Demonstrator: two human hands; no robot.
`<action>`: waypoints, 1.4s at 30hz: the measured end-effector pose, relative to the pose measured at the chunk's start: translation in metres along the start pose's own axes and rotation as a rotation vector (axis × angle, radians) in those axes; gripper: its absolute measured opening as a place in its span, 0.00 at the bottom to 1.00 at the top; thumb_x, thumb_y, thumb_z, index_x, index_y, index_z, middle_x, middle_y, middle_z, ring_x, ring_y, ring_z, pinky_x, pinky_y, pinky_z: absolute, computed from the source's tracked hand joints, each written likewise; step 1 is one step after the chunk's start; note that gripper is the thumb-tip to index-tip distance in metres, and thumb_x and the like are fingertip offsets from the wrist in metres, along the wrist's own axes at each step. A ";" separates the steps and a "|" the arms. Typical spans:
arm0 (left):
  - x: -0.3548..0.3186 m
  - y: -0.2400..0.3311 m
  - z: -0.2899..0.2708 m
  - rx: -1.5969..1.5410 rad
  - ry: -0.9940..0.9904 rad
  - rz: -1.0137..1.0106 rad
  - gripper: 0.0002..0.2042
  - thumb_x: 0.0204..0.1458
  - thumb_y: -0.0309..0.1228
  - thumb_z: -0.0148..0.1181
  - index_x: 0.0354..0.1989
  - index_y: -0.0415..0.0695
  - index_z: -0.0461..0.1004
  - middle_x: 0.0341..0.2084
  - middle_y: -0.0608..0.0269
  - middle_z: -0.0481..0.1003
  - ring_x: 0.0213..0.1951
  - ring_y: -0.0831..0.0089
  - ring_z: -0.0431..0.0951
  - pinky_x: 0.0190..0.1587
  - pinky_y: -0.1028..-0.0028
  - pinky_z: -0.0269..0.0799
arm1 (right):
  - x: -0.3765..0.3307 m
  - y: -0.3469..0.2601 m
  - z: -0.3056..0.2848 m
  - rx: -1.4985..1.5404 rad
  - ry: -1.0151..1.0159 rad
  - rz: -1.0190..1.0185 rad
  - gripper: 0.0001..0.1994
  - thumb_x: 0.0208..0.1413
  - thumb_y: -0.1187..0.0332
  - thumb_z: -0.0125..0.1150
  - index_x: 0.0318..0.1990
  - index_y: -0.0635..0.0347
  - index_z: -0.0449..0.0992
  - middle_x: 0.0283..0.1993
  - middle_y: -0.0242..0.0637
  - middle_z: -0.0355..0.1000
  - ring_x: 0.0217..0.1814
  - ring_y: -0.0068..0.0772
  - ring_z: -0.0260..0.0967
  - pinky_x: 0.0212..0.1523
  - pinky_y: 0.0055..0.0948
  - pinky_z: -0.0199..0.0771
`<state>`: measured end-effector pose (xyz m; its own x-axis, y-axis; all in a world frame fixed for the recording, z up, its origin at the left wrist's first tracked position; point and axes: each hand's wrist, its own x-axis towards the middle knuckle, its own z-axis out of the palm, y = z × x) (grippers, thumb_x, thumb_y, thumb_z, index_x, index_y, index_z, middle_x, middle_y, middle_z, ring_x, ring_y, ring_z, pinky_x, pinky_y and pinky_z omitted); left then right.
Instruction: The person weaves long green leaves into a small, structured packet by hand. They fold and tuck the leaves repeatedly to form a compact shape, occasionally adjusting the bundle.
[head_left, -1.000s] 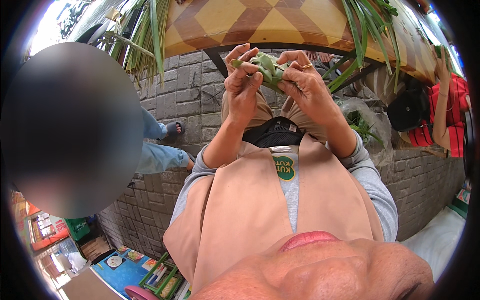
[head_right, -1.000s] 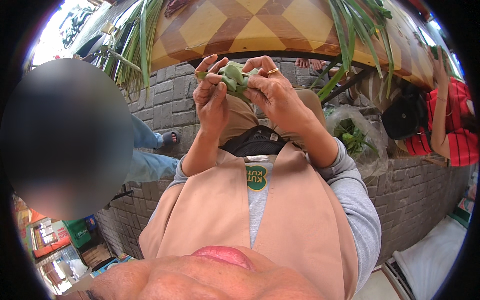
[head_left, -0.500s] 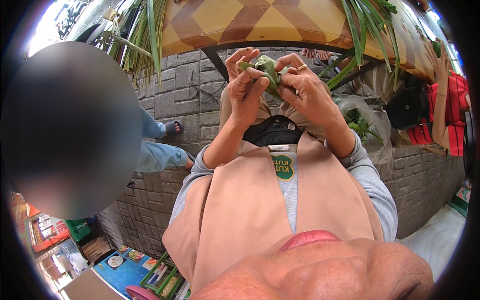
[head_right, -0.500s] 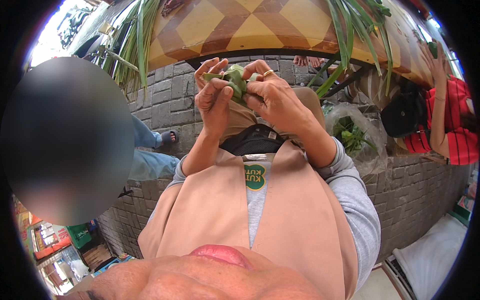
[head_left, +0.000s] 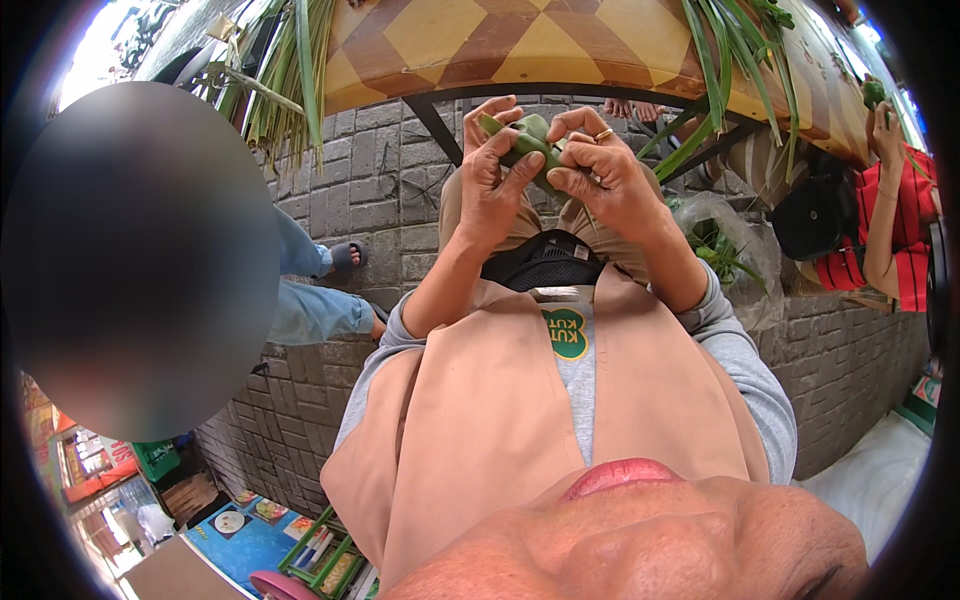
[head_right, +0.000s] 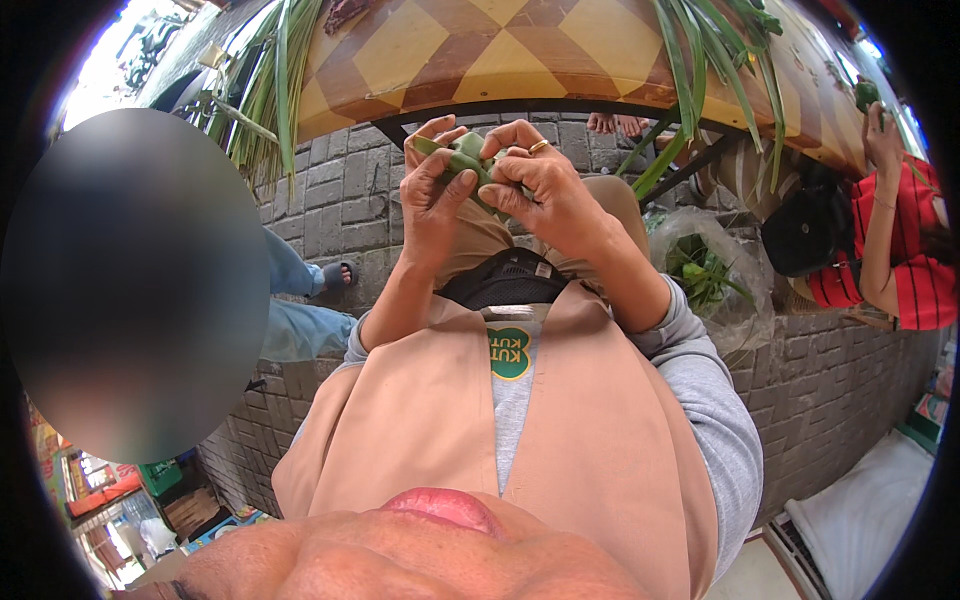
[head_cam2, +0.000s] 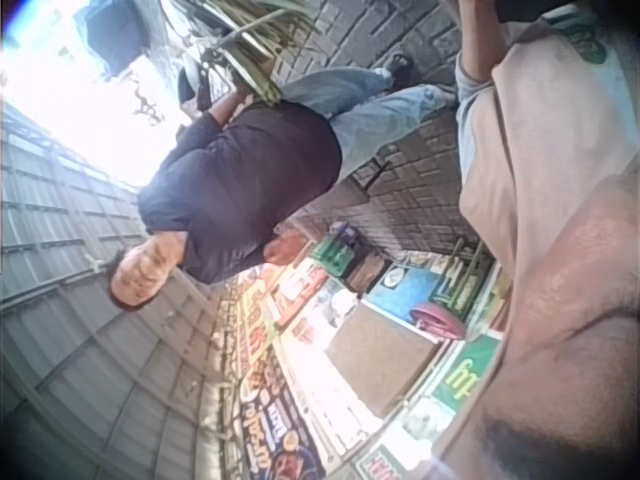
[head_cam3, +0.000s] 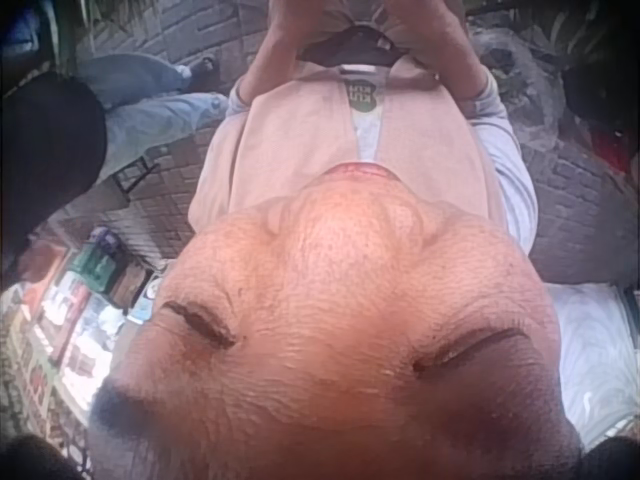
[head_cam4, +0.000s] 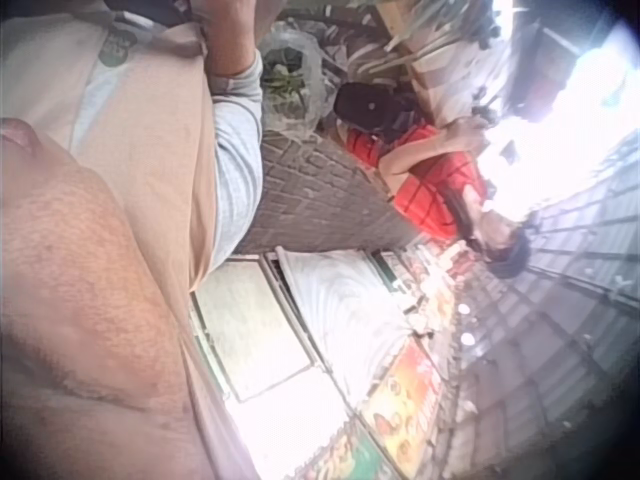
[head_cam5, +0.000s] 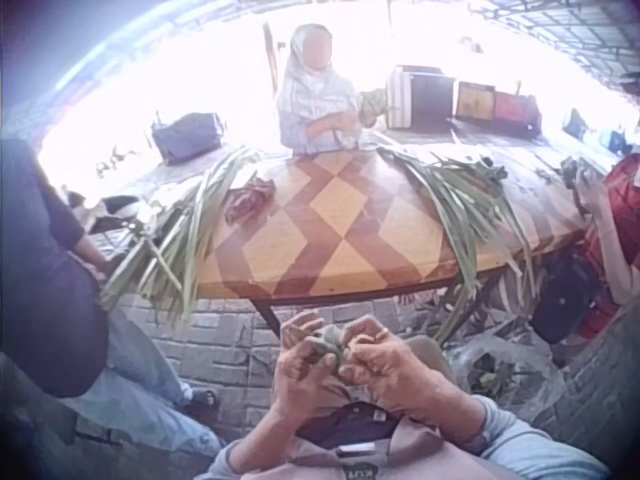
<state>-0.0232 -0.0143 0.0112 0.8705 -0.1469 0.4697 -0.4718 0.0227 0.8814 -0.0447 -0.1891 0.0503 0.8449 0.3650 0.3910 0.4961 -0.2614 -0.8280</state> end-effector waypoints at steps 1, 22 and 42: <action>0.000 -0.001 0.000 -0.007 0.013 0.006 0.07 0.47 0.28 0.66 0.30 0.39 0.75 0.53 0.52 0.62 0.55 0.58 0.65 0.57 0.63 0.60 | 0.000 -0.003 0.000 0.011 -0.017 0.066 0.06 0.46 0.77 0.65 0.29 0.68 0.73 0.47 0.39 0.64 0.40 0.33 0.64 0.41 0.31 0.66; 0.005 0.004 -0.004 0.096 0.034 0.128 0.08 0.45 0.23 0.65 0.33 0.41 0.73 0.52 0.53 0.64 0.53 0.60 0.70 0.53 0.64 0.66 | 0.000 -0.003 -0.010 -0.123 0.055 0.063 0.05 0.48 0.79 0.62 0.32 0.68 0.73 0.53 0.42 0.63 0.42 0.36 0.63 0.44 0.33 0.67; 0.005 0.009 -0.009 0.168 0.102 0.044 0.04 0.44 0.22 0.65 0.27 0.39 0.75 0.36 0.59 0.68 0.40 0.69 0.68 0.44 0.71 0.65 | 0.000 0.000 0.006 -0.184 0.056 -0.043 0.07 0.44 0.82 0.63 0.32 0.70 0.71 0.54 0.44 0.60 0.42 0.39 0.64 0.45 0.34 0.66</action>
<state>-0.0219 -0.0058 0.0215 0.8540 -0.0488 0.5179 -0.5193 -0.1396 0.8431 -0.0457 -0.1836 0.0476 0.8294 0.3301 0.4507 0.5559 -0.4077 -0.7244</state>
